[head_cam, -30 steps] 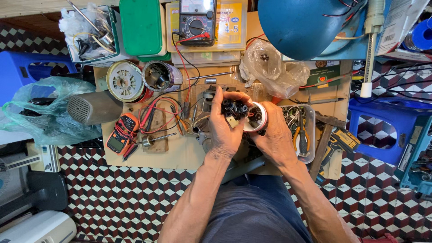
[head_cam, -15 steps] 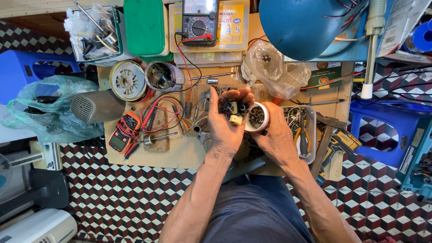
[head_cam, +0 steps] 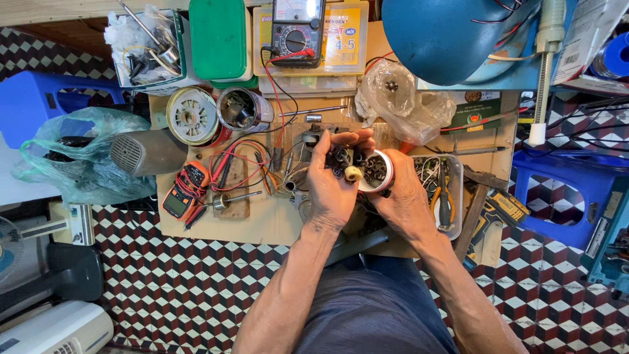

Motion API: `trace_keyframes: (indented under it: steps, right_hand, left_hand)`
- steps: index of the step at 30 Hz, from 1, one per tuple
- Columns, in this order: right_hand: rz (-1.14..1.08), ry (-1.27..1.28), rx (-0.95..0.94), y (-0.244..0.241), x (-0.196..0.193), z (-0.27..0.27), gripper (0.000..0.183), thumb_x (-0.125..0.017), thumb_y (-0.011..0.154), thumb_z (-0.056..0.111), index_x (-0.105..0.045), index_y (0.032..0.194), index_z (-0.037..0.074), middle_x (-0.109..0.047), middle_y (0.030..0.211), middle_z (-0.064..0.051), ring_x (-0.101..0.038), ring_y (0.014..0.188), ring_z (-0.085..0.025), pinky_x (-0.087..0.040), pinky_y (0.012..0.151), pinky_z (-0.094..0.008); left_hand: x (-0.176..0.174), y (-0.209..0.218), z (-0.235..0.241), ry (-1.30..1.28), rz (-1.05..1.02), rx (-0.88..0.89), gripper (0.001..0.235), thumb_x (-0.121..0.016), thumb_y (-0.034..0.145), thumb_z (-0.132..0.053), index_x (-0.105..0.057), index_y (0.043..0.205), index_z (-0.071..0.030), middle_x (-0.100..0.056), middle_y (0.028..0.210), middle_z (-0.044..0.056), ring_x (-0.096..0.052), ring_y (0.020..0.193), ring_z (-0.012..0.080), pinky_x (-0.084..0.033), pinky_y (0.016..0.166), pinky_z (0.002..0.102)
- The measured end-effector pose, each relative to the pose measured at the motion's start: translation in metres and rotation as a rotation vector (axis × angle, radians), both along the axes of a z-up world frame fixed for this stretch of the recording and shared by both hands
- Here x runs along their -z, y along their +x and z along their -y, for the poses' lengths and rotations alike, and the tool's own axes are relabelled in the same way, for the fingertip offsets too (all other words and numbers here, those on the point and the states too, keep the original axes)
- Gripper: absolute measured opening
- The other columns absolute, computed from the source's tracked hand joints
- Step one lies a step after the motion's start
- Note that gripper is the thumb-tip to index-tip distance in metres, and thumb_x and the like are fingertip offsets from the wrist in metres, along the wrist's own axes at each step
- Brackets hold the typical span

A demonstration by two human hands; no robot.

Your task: The person handles small electrical components and tools on a cluttered workbench, using a multimeter and screwdriver to test and adjust parts. They move items aside, pick up and examine components, and place them back on the table.

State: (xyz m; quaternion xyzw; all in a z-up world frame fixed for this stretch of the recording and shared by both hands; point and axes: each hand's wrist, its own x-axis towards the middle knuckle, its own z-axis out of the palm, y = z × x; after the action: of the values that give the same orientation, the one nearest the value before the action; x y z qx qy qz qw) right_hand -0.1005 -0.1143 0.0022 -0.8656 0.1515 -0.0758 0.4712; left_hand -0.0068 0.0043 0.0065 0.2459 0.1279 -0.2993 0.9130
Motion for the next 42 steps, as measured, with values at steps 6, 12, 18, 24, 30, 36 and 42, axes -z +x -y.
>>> trace_keyframes:
  steps: [6,12,18,24,30,36,42]
  right_hand:
    - [0.014,-0.026,-0.009,0.0,0.001,0.0,0.071,-0.082,0.077,0.011,-0.047,0.139,0.007,-0.056,0.13,-0.019,-0.06,0.121,-0.037,-0.052,0.097,-0.044]
    - [-0.016,0.022,0.0,-0.001,-0.002,-0.001,0.068,-0.082,0.077,0.011,-0.049,0.137,0.008,-0.057,0.129,-0.016,-0.061,0.121,-0.035,-0.052,0.098,-0.042]
    - [-0.01,0.004,-0.007,-0.002,-0.001,0.001,0.067,-0.082,0.077,0.012,-0.049,0.136,0.008,-0.057,0.127,-0.017,-0.061,0.12,-0.035,-0.051,0.098,-0.042]
    - [-0.016,0.019,-0.005,-0.002,-0.002,0.002,0.068,-0.082,0.076,0.012,-0.049,0.136,0.009,-0.057,0.127,-0.017,-0.061,0.121,-0.035,-0.051,0.098,-0.042]
    - [0.018,0.006,-0.001,0.0,-0.002,0.001,0.069,-0.082,0.076,0.011,-0.049,0.136,0.007,-0.057,0.129,-0.018,-0.06,0.121,-0.037,-0.051,0.099,-0.043]
    - [0.054,-0.001,-0.026,0.003,-0.001,0.0,0.068,-0.081,0.076,0.01,-0.05,0.136,0.007,-0.058,0.129,-0.019,-0.059,0.124,-0.037,-0.049,0.102,-0.043]
    - [0.052,-0.004,-0.054,0.004,-0.003,0.001,0.07,-0.081,0.076,0.011,-0.049,0.137,0.006,-0.057,0.131,-0.02,-0.058,0.124,-0.037,-0.049,0.102,-0.043]
  left_hand:
    - [0.007,-0.004,-0.001,0.022,0.045,-0.015,0.042,-0.043,0.114,-0.03,-0.068,0.106,0.003,-0.071,0.111,0.019,-0.066,0.106,0.0273,-0.05,0.105,0.043]
    - [0.006,-0.002,-0.001,0.023,-0.012,-0.011,0.042,-0.042,0.112,-0.029,-0.068,0.11,0.004,-0.071,0.117,0.02,-0.067,0.109,0.0276,-0.049,0.106,0.042]
    - [0.003,0.0,0.0,-0.043,-0.033,-0.026,0.042,-0.042,0.111,-0.029,-0.067,0.113,0.006,-0.07,0.117,0.022,-0.068,0.109,0.0309,-0.05,0.107,0.044]
    - [-0.002,-0.004,0.0,0.044,0.084,-0.006,0.044,-0.037,0.108,-0.024,-0.067,0.111,0.007,-0.071,0.109,0.019,-0.066,0.105,0.0268,-0.05,0.106,0.041]
    - [-0.003,-0.008,0.004,0.232,0.185,0.016,0.043,-0.036,0.107,-0.025,-0.066,0.106,0.006,-0.07,0.102,0.015,-0.065,0.101,0.0224,-0.05,0.099,0.037]
    - [0.008,-0.009,0.007,0.286,0.205,-0.001,0.058,-0.032,0.113,-0.04,-0.067,0.103,0.004,-0.069,0.097,0.013,-0.063,0.096,0.0201,-0.049,0.095,0.036]
    - [0.011,-0.006,0.006,0.209,0.259,-0.005,0.071,-0.028,0.113,-0.051,-0.069,0.107,0.006,-0.072,0.102,0.017,-0.065,0.101,0.0243,-0.048,0.1,0.039]
